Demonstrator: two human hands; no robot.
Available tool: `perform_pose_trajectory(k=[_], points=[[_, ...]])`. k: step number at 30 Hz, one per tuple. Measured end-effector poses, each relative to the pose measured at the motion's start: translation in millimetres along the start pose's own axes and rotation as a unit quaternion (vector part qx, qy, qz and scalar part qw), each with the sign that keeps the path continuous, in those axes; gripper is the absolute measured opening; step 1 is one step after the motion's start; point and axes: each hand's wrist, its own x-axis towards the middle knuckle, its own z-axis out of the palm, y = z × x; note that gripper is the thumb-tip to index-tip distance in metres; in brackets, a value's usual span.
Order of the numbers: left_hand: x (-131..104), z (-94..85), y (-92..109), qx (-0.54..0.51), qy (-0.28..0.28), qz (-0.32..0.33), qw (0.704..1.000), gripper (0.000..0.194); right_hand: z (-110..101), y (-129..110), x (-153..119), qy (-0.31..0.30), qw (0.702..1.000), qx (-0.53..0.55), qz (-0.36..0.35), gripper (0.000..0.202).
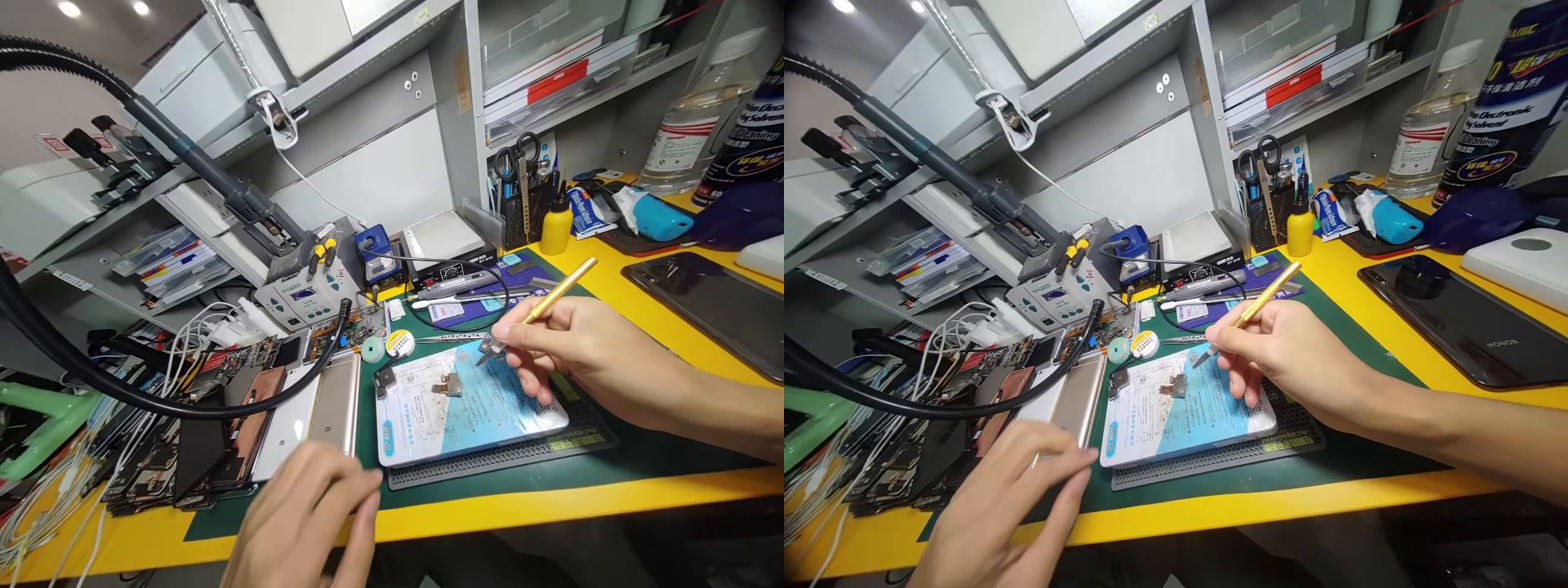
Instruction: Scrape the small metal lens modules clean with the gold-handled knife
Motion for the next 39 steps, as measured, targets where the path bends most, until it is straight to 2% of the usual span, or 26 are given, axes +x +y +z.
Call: perform_pose_trajectory(k=[3, 7, 11, 19, 28, 39], points=[[44.3, 8.2, -6.6, 0.013, 0.018, 0.053, 0.998, 0.029, 0.7, 2.7, 2.6, -0.005, 1.000, -0.002, 0.003, 0.029], [69.7, 21.7, -11.9, 0.030, -0.021, 0.069, 0.997, 0.033, -0.4, 4.3, 3.7, -0.013, 1.000, -0.005, 0.008, 0.025], [73.5, 31.4, -12.7, 0.056, -0.047, 0.078, 0.994, 0.038, -1.3, 3.6, 3.5, -0.022, 1.000, -0.009, 0.013, 0.025], [80.5, 34.8, -15.0, 0.077, -0.067, 0.083, 0.991, 0.040, -2.6, 6.1, 1.8, -0.020, 1.000, -0.009, 0.022, 0.024], [88.7, 31.8, -24.1, 0.047, -0.063, 0.061, 0.995, 0.039, -2.7, 5.4, 3.0, -0.016, 1.000, -0.012, 0.021, 0.023], [85.6, 30.7, -26.6, 0.030, -0.060, 0.060, 0.996, 0.035, -2.3, 3.8, 2.6, -0.015, 1.000, -0.009, 0.024, 0.022]])
